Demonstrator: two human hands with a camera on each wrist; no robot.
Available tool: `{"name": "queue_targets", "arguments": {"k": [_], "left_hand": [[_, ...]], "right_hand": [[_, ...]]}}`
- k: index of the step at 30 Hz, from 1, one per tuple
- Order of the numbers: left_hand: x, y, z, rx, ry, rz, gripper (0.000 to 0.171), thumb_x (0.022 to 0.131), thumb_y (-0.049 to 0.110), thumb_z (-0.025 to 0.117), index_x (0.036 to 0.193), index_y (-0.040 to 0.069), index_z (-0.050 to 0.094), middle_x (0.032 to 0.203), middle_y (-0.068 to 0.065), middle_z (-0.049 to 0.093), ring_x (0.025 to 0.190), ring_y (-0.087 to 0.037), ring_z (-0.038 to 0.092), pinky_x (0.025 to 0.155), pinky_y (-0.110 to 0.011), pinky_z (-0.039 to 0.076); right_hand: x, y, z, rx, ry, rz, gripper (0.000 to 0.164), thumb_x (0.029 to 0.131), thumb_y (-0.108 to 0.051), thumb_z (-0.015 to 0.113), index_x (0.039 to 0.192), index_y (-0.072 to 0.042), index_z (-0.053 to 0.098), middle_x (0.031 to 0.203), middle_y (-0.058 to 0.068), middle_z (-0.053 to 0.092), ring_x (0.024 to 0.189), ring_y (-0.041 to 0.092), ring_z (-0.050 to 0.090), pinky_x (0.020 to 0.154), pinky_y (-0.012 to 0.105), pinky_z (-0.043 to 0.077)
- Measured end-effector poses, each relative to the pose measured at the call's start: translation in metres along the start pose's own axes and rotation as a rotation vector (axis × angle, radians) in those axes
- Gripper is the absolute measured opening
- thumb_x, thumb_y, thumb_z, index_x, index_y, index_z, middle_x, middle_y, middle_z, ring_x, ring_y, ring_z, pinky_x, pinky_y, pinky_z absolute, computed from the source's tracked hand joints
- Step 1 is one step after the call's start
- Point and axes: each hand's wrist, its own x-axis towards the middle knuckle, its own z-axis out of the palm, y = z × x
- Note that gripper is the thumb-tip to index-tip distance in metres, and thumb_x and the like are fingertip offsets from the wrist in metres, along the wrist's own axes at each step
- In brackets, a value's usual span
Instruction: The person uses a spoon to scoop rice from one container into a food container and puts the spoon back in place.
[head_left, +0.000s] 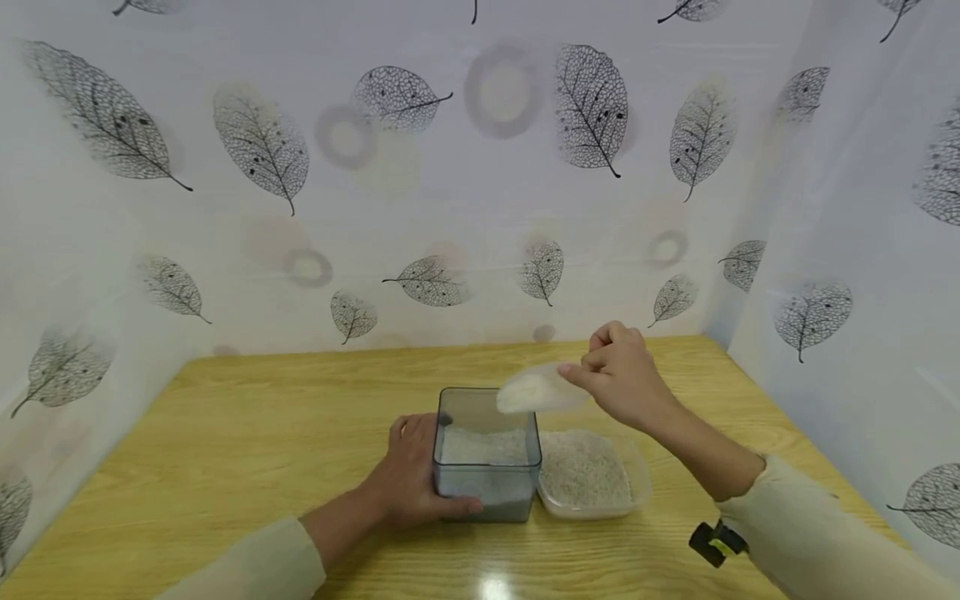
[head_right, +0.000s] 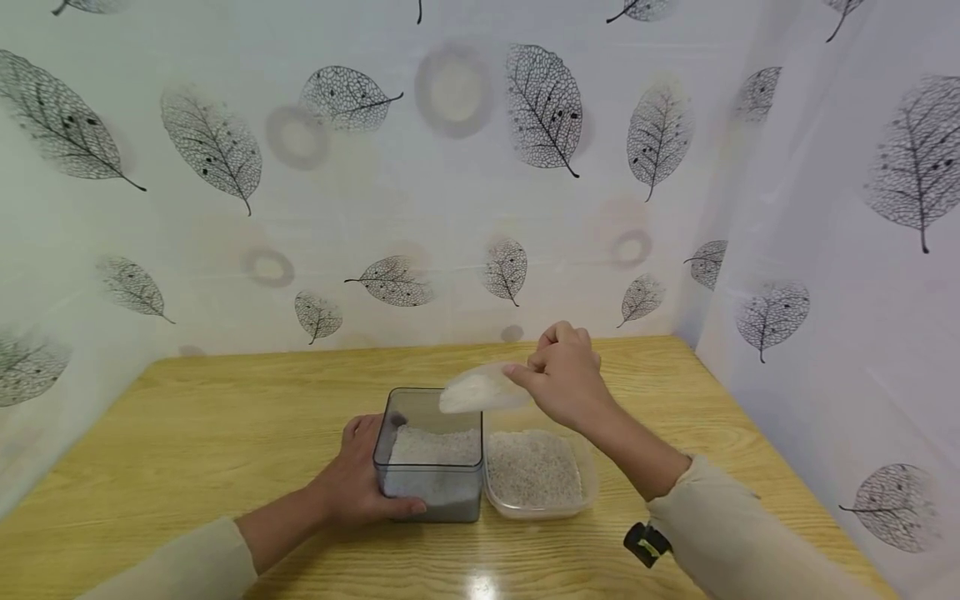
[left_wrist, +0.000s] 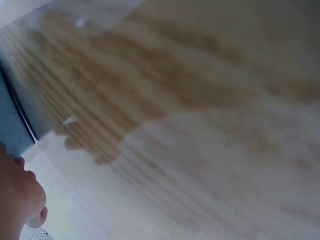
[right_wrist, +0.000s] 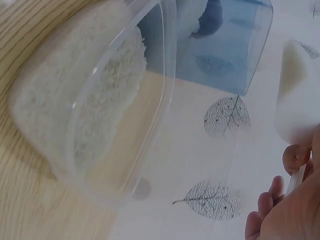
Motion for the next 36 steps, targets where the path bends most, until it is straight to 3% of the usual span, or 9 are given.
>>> {"name": "queue_targets", "arguments": {"k": [9,17,24,28,36], "left_hand": [[0.0,0.0,0.0,-0.014,-0.023,-0.015,0.11,0.067,0.081,0.068,0.141,0.005,0.038,0.127,-0.006,0.052,0.12,-0.025,0.046,0.107,-0.052,0.023],[0.0,0.0,0.0,-0.008,-0.031,-0.023,0.107,0.067,0.077,0.072,0.141,0.008,0.037,0.127,-0.004,0.052,0.12,-0.024,0.045,0.108,-0.052,0.022],[0.0,0.0,-0.001,-0.011,-0.04,-0.031,0.107,0.066,0.076,0.073,0.14,0.008,0.037,0.127,-0.004,0.052,0.121,-0.025,0.044,0.108,-0.051,0.021],[0.001,0.0,-0.001,-0.012,-0.046,-0.033,0.106,0.066,0.075,0.073,0.14,0.007,0.037,0.128,-0.005,0.051,0.121,-0.025,0.044,0.108,-0.052,0.021],[0.0,0.001,-0.001,0.001,-0.048,-0.045,0.108,0.067,0.077,0.072,0.142,0.007,0.037,0.129,-0.005,0.051,0.122,-0.025,0.044,0.109,-0.052,0.021]], "right_hand": [[-0.017,0.035,-0.015,-0.042,0.004,0.027,0.05,0.096,-0.029,0.067,0.053,-0.015,0.046,0.089,0.008,0.044,0.09,0.025,0.038,0.08,0.04,0.03],[-0.037,0.078,-0.02,-0.088,-0.005,0.078,0.05,0.097,-0.03,0.066,0.054,-0.014,0.044,0.09,0.008,0.043,0.093,0.028,0.037,0.079,0.041,0.026],[-0.047,0.108,-0.02,-0.186,0.054,0.026,0.048,0.094,-0.028,0.069,0.052,-0.017,0.047,0.088,0.006,0.045,0.091,0.028,0.04,0.07,0.041,0.025],[-0.05,0.122,-0.02,-0.235,0.085,-0.004,0.047,0.094,-0.027,0.069,0.053,-0.019,0.048,0.09,0.006,0.044,0.094,0.031,0.038,0.07,0.047,0.022],[-0.052,0.13,-0.021,-0.352,0.18,-0.073,0.038,0.09,-0.026,0.073,0.056,-0.021,0.058,0.094,0.011,0.05,0.089,0.036,0.038,0.07,0.053,0.025]]}}
